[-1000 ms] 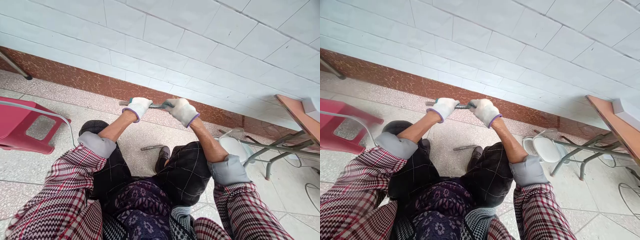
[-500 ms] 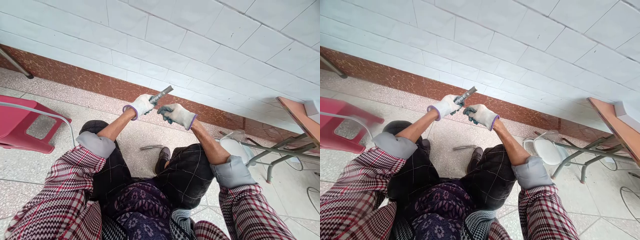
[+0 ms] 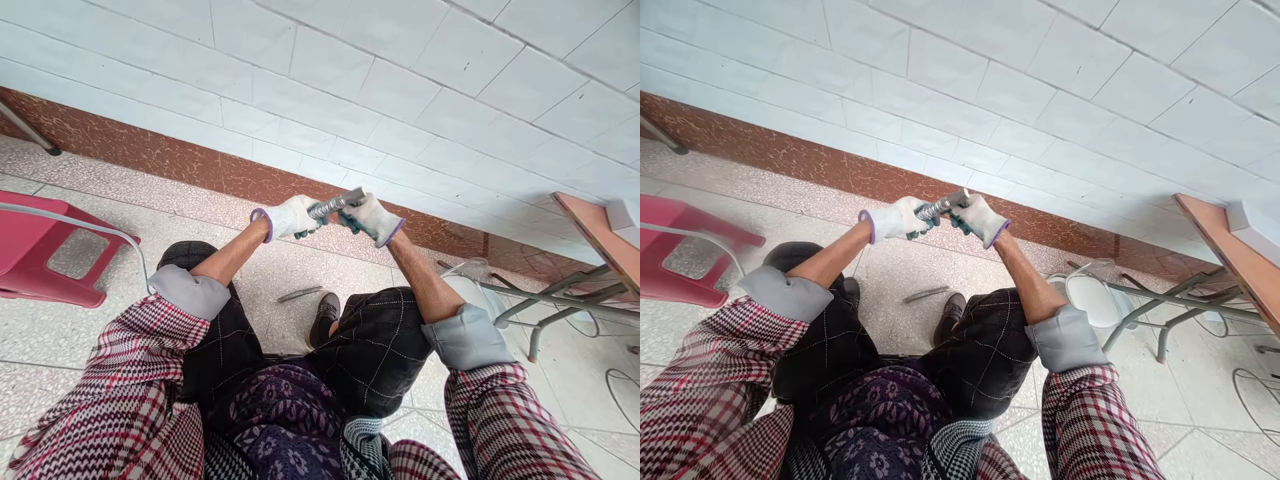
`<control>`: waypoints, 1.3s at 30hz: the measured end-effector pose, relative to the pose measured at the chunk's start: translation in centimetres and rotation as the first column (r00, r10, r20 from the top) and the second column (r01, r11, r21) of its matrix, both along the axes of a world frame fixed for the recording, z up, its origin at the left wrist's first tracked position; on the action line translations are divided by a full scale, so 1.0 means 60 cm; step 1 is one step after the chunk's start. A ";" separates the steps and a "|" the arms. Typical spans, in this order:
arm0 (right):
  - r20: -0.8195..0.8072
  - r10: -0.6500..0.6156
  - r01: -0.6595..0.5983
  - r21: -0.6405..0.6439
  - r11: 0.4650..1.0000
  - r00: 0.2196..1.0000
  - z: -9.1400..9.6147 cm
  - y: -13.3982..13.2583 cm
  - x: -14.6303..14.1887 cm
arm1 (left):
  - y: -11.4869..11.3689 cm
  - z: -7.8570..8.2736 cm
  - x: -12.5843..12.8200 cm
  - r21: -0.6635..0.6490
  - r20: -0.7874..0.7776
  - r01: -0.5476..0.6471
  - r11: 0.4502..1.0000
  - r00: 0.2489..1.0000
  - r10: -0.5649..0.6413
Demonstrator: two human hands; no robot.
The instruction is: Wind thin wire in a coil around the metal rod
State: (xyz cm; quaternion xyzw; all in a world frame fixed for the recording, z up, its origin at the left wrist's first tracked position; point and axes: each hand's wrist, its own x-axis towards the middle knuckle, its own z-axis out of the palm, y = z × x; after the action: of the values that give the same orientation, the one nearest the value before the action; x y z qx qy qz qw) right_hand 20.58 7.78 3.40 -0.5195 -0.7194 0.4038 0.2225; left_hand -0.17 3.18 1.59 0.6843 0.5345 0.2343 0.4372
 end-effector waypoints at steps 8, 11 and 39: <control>0.109 0.120 -0.125 0.038 0.991 0.987 -0.003 -0.067 -0.064 | 0.036 -0.016 -0.021 -0.068 0.297 -0.406 0.911 0.864 0.407; 0.344 0.240 -0.277 0.064 0.959 0.908 0.011 -0.089 -0.079 | 0.051 -0.027 -0.034 0.080 0.008 -0.404 0.911 0.914 0.405; 0.387 0.184 -0.242 0.106 0.965 0.903 -0.001 -0.047 -0.058 | 0.036 -0.019 -0.019 -0.319 0.663 -0.200 0.926 0.651 0.369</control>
State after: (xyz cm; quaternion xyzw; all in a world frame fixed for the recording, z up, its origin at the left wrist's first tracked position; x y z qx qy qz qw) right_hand 17.08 4.95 3.36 -0.4866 -0.8296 0.2633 0.0746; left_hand -1.31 5.33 0.42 0.3947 0.4465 0.4864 0.6390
